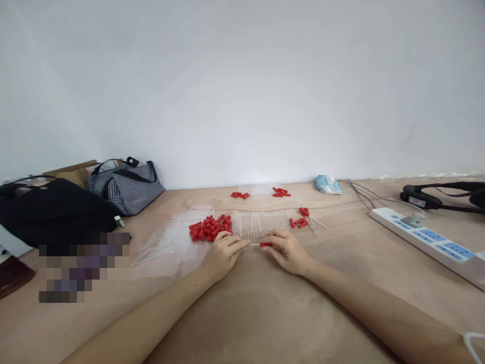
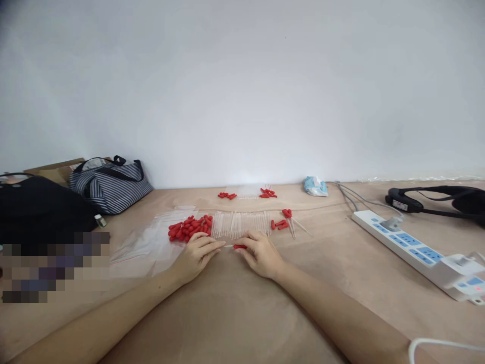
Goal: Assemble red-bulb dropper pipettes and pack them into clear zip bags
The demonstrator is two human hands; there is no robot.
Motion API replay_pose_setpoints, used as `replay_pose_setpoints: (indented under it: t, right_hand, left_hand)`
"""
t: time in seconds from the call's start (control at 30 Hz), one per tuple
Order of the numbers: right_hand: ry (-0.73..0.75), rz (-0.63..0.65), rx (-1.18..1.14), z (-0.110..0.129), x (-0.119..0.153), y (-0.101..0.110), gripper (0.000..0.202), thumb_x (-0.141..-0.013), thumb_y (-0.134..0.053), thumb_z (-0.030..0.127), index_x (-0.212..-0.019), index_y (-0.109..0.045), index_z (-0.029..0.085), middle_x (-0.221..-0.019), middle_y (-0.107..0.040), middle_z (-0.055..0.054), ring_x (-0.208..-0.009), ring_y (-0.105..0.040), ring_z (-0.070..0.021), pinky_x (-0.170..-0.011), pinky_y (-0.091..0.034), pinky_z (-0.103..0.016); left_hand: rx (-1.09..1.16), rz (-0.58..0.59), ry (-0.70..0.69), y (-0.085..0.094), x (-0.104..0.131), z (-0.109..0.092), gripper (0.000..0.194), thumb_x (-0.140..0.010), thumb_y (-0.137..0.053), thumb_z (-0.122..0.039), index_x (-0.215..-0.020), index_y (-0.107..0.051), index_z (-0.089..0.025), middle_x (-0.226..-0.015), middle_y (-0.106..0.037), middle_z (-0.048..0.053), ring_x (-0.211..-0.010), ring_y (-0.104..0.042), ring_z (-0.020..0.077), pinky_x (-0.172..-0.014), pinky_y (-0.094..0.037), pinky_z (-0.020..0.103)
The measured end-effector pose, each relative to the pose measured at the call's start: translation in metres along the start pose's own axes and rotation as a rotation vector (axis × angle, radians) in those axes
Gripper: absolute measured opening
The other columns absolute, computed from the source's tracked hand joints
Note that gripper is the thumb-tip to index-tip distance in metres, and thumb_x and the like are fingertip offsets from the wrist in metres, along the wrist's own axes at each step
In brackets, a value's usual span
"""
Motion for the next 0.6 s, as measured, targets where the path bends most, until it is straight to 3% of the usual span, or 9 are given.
replay_pose_setpoints:
  t: [0.33,0.6]
  right_hand:
    - [0.024,-0.008,-0.068,0.005,0.003,-0.001,0.013,-0.085,-0.041,0.021,-0.084,-0.054,0.018,-0.075,-0.06,-0.004,-0.071,-0.055,-0.0136,-0.064,-0.042,-0.025]
    - [0.029,-0.004,-0.049,0.006,0.003,-0.001,0.02,-0.085,-0.041,0.027,-0.083,-0.059,0.018,-0.074,-0.062,-0.004,-0.071,-0.057,-0.013,-0.064,-0.043,-0.024]
  left_hand:
    - [0.0,-0.035,-0.095,0.004,0.001,-0.012,0.027,-0.087,-0.036,-0.01,-0.099,-0.059,-0.016,-0.073,-0.059,0.004,-0.066,-0.05,0.013,-0.067,-0.036,0.028]
    - [-0.049,0.022,-0.104,-0.002,0.001,-0.012,0.03,-0.086,-0.034,-0.009,-0.099,-0.06,-0.018,-0.07,-0.056,0.003,-0.064,-0.048,0.0124,-0.066,-0.032,0.028]
Point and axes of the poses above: each hand's wrist, its own x-axis away from the middle knuckle, its own y-axis out of the back of the hand, z = x × y, the point moved 10 cm from there along -x, towards the middle knuckle
